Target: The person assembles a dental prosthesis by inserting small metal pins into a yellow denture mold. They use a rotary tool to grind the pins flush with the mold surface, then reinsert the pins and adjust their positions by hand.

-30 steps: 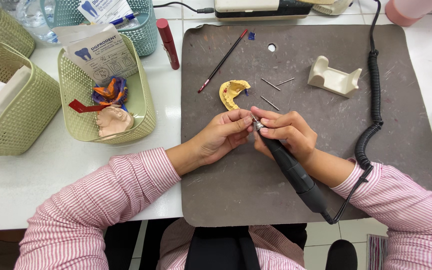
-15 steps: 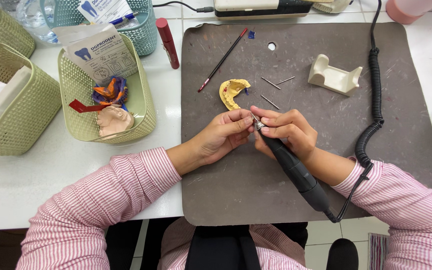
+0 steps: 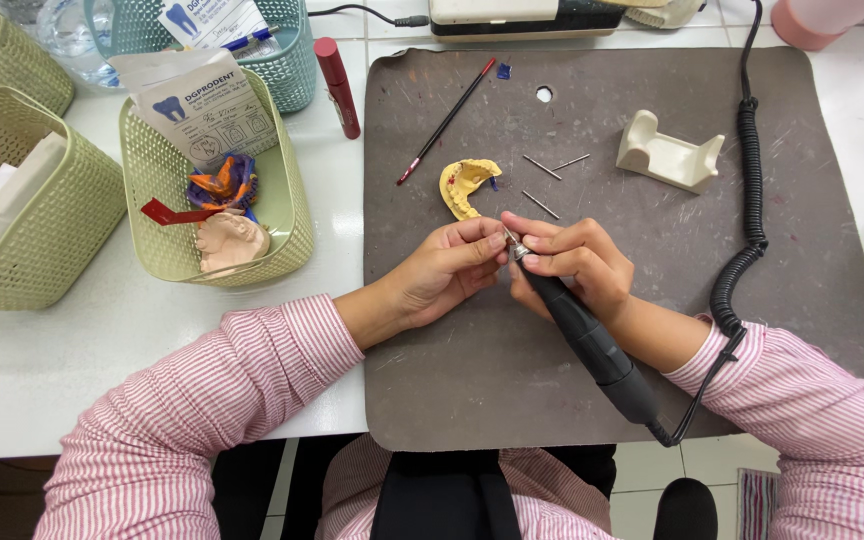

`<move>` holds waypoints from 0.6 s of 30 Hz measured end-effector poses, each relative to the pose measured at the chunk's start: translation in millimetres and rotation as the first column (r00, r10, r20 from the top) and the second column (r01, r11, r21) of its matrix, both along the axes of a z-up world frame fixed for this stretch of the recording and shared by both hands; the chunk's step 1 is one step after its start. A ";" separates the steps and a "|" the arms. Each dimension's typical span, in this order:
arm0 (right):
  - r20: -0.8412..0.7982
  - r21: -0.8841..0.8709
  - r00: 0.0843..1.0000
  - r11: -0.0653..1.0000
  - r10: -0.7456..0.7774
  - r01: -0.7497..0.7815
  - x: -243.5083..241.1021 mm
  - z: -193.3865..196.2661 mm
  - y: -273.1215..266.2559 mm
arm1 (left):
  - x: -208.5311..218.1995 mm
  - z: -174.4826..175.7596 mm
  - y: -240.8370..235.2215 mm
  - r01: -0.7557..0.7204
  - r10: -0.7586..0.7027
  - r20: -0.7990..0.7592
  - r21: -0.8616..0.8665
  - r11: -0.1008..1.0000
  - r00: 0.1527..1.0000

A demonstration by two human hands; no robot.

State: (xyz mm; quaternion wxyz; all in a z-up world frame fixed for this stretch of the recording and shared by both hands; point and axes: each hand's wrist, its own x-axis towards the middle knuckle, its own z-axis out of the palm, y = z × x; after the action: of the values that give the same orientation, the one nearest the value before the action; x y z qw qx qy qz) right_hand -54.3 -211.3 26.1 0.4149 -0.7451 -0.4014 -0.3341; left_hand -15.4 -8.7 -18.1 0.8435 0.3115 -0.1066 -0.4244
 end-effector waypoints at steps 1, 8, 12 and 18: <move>-0.003 0.012 1.000 1.000 0.003 -0.003 -0.4 -0.3 0.0 | -0.1 -0.6 -0.1 0.001 -0.001 0.000 -0.006 1.000 1.000; -0.003 -0.001 1.000 1.000 -0.016 0.016 -2.1 -1.0 0.5 | -0.2 -1.9 0.0 0.000 0.001 0.016 -0.027 1.000 1.000; 0.007 -0.010 1.000 1.000 -0.017 0.017 -0.1 -0.3 0.3 | 0.7 -0.4 0.3 -0.002 0.002 0.006 -0.003 1.000 1.000; 0.004 -0.009 1.000 1.000 -0.015 0.015 0.1 -1.7 -0.6 | 1.4 -1.0 0.4 -0.004 0.004 0.012 -0.004 1.000 1.000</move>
State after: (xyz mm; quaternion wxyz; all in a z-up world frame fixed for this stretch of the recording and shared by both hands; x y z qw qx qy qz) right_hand -54.3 -212.0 24.3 0.4082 -0.7493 -0.3981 -0.3369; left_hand -14.0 -8.3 -19.1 0.8443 0.3128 -0.1119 -0.4205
